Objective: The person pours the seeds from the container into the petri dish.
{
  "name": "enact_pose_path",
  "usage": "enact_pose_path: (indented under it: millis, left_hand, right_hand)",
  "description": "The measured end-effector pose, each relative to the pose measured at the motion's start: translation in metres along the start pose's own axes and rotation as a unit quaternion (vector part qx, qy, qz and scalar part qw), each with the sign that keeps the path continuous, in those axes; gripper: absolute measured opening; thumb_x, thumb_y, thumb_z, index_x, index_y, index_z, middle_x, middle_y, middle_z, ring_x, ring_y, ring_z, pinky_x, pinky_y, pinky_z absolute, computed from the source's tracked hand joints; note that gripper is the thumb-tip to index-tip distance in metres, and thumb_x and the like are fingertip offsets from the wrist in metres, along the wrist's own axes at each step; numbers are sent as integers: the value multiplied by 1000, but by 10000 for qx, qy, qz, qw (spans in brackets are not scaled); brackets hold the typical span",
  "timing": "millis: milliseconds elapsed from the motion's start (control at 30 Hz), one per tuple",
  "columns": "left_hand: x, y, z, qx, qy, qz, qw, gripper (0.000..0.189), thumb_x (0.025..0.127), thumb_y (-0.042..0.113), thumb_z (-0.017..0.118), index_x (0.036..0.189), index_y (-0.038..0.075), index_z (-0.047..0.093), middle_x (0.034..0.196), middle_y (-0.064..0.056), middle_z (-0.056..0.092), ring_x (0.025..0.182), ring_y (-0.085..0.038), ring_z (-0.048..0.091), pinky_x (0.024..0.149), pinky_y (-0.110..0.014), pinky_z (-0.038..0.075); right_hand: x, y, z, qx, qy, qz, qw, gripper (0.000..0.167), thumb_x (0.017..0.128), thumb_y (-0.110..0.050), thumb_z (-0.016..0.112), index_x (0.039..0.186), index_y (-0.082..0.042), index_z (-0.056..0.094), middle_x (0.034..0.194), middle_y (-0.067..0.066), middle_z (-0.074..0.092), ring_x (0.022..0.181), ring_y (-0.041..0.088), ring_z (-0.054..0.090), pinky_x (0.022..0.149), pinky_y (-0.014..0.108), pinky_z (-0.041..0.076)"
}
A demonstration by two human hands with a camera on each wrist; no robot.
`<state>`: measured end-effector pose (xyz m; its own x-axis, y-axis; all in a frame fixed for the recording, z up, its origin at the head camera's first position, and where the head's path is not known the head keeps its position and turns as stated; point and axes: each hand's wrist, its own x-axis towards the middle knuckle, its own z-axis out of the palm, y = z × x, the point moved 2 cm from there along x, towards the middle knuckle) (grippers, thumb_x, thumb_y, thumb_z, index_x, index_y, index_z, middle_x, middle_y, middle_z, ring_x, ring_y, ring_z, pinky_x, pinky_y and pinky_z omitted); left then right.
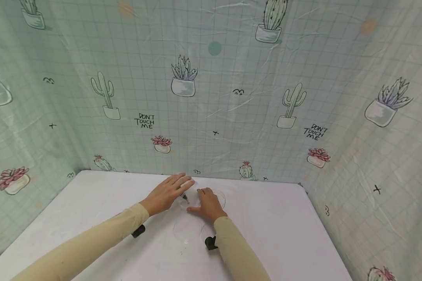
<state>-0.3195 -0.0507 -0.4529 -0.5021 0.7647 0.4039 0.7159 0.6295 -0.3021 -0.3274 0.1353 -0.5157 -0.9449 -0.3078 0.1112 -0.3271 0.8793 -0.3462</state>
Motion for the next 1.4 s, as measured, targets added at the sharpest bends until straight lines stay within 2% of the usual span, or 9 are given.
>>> enact_pose_path:
  millis: [433,900,1200,1400]
  left_hand:
    - [2,-1,0,92,73,157,9998,76,83,11,75,148,19,38,150,-3,43,142,-24,37,119,-39,31]
    - [5,-1,3,225,194,290,9991,74,83,13,75,147,19,39,148,-4,45,141,-24,38,119,-40,32]
    - [5,0,1,323,28,318,9990,72,86,13,72,148,20,37,150,-3,43,142,-24,37,120,-40,29]
    - [4,0,0,281,8,278,9992,74,84,12,74,149,20,37,150,-3,43,142,-24,37,120,-40,29]
  right_hand:
    - [1,-2,-3,-66,-56,221,9997,87,75,-60,73,139,-7,49,137,11,53,128,26,51,108,44,45]
    - [0,-2,-3,24,-45,219,9997,86,75,-59,73,139,-7,49,138,11,53,127,27,52,107,44,45]
    - [-1,-3,-3,27,-45,132,9999,87,76,-59,72,140,-5,48,140,13,51,131,29,48,109,46,44]
    - [-1,-3,-3,40,-37,78,10000,88,75,-60,72,140,-5,48,140,14,51,132,30,48,109,46,44]
